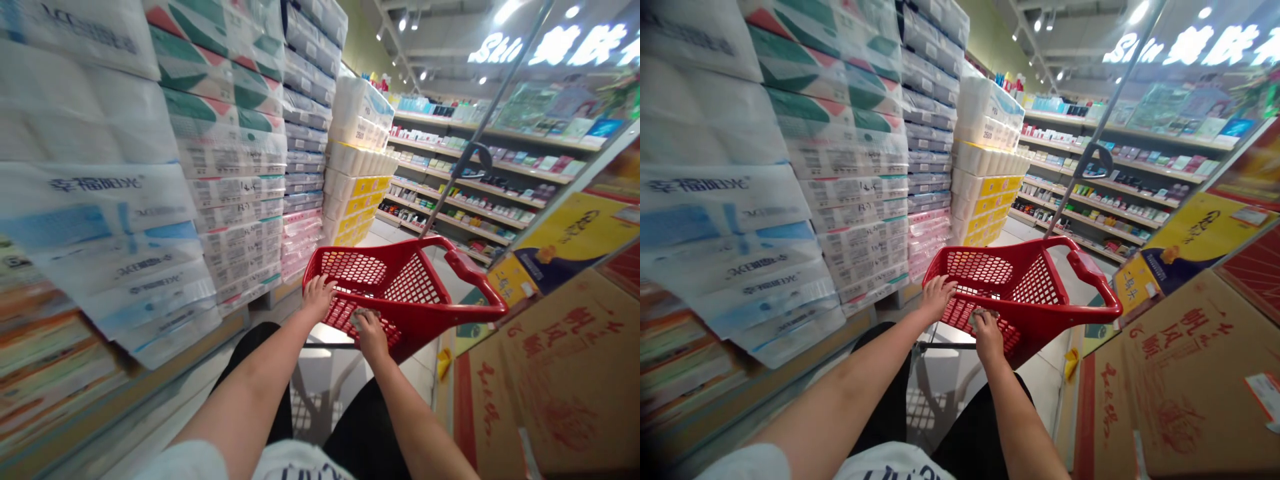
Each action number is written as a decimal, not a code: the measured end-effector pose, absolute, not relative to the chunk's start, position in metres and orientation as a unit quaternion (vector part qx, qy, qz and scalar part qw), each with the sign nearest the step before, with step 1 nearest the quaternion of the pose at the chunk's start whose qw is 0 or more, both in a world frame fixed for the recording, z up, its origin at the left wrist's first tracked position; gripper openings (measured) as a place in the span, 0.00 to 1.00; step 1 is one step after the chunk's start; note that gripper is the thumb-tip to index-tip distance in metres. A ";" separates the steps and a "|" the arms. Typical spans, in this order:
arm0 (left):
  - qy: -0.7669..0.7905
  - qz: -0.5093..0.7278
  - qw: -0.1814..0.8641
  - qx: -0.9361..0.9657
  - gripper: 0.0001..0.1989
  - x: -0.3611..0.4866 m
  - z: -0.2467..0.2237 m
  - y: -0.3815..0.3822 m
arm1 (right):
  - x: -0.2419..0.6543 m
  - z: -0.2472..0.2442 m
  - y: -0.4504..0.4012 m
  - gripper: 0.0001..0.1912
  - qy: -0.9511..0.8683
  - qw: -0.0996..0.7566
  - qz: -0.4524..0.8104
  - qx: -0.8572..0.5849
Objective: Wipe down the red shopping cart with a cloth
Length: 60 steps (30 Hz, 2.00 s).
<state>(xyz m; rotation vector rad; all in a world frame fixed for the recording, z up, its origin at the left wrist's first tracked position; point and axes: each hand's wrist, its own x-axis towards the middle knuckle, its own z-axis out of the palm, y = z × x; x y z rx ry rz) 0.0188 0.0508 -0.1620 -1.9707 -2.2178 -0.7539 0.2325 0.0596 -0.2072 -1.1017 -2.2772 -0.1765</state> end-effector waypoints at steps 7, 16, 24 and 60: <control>-0.723 -0.237 0.070 -0.645 0.30 0.002 -0.195 0.031 | 0.198 -0.192 0.072 0.20 -0.892 0.235 -0.083 -0.376; -0.695 -0.168 0.046 -0.697 0.37 -0.013 -0.170 0.034 | 0.148 -0.176 0.078 0.16 -0.908 0.188 -0.081 -0.366; -0.667 -0.152 0.042 -0.728 0.37 -0.014 -0.175 0.035 | 0.136 -0.178 0.077 0.15 -0.910 0.167 -0.080 -0.370; -0.720 -0.186 0.112 -0.659 0.33 -0.010 -0.181 0.036 | 0.173 -0.196 0.081 0.20 -0.864 0.273 -0.077 -0.417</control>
